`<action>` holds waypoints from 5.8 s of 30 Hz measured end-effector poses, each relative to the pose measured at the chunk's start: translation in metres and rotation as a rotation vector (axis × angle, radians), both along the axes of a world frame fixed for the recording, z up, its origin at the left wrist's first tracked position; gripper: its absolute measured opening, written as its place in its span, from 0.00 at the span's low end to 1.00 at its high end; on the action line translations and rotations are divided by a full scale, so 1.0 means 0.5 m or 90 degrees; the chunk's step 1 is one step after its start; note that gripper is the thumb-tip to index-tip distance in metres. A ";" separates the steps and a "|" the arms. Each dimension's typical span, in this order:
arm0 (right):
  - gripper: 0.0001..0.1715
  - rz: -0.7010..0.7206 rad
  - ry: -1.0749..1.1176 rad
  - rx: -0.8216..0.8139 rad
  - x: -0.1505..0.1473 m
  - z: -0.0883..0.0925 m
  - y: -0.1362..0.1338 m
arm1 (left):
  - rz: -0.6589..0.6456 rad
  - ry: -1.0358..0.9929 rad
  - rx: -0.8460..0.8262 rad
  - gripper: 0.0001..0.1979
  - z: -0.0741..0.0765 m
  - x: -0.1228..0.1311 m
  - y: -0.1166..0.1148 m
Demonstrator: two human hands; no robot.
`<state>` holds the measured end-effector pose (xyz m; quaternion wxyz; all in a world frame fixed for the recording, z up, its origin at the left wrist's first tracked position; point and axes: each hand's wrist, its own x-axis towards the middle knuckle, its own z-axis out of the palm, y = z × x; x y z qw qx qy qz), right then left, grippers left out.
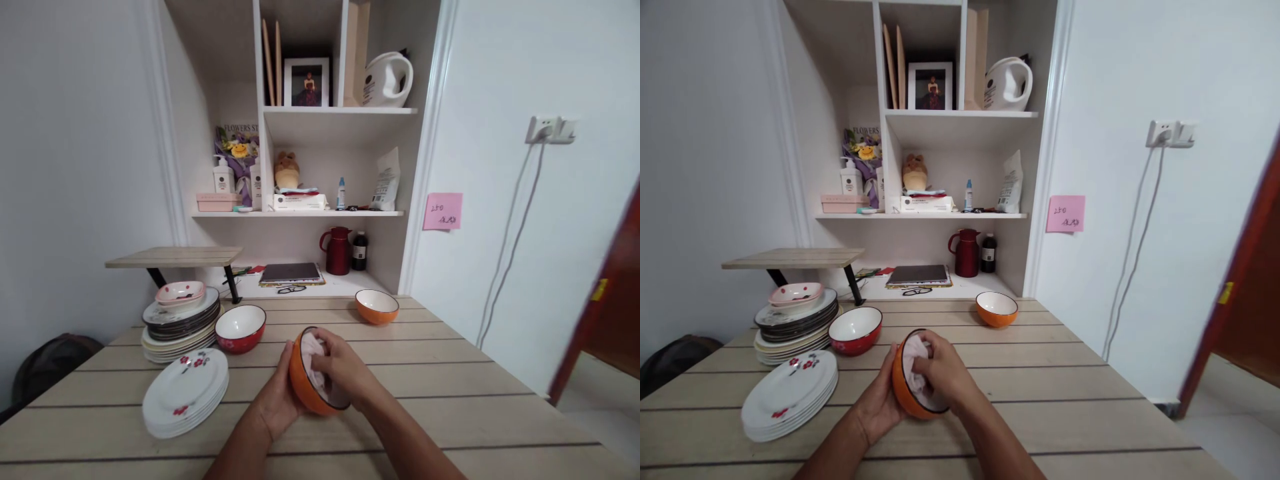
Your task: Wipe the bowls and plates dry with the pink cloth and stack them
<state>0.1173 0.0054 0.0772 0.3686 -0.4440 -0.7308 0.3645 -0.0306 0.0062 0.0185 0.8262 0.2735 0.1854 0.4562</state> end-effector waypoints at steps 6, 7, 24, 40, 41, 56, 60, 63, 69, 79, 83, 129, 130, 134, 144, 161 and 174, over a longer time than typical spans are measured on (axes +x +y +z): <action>0.20 -0.288 -0.393 0.209 0.016 0.004 0.011 | -0.001 -0.009 -0.002 0.32 0.013 -0.003 -0.010; 0.19 -0.274 -0.466 0.225 0.019 0.003 0.006 | 0.003 -0.004 -0.006 0.32 0.013 -0.004 -0.013; 0.12 -0.304 -0.478 0.215 0.016 0.010 0.001 | 0.035 0.006 -0.058 0.32 0.012 -0.007 -0.010; 0.05 -0.147 -0.269 0.265 -0.018 0.001 0.014 | 0.067 -0.006 -0.053 0.25 0.007 -0.002 -0.004; 0.05 -0.080 -0.225 0.264 -0.013 0.002 0.012 | 0.076 -0.004 -0.053 0.25 0.007 -0.002 -0.005; 0.07 -0.225 -0.420 0.163 0.046 0.010 0.020 | 0.044 0.023 -0.058 0.29 0.014 -0.003 -0.013; 0.07 -0.218 -0.283 0.164 0.012 -0.002 0.019 | 0.043 0.004 -0.070 0.29 0.013 -0.004 -0.008; 0.11 -0.121 -0.148 0.186 0.000 0.003 0.004 | 0.042 -0.005 -0.068 0.28 0.011 -0.008 -0.003; 0.27 0.240 -0.069 0.166 0.028 0.014 -0.009 | 0.055 -0.028 -0.027 0.29 0.011 -0.005 -0.008; 0.40 -0.114 0.010 0.224 0.066 -0.003 0.023 | 0.015 0.000 -0.052 0.35 0.016 -0.015 -0.010; 0.26 -0.050 0.006 0.265 0.097 0.024 0.001 | -0.030 -0.027 -0.020 0.34 0.018 -0.011 -0.013; 0.13 0.139 0.018 0.112 0.020 0.001 -0.021 | 0.092 0.034 0.018 0.36 0.027 -0.014 -0.010; 0.12 0.111 0.065 0.095 0.015 -0.004 -0.018 | 0.103 0.046 0.045 0.35 0.027 -0.011 -0.014; 0.10 -0.008 0.273 0.021 0.003 -0.021 -0.003 | 0.161 0.124 0.144 0.46 0.027 0.009 -0.030; 0.29 0.148 0.434 -0.129 0.008 -0.016 -0.018 | 0.235 0.048 0.184 0.50 0.017 0.005 -0.026; 0.43 0.251 0.334 -0.082 -0.002 -0.034 -0.023 | 0.052 -0.027 0.091 0.37 0.013 -0.004 -0.021; 0.27 0.013 0.482 0.068 0.041 -0.007 -0.001 | -0.102 0.008 0.130 0.42 -0.010 -0.017 -0.025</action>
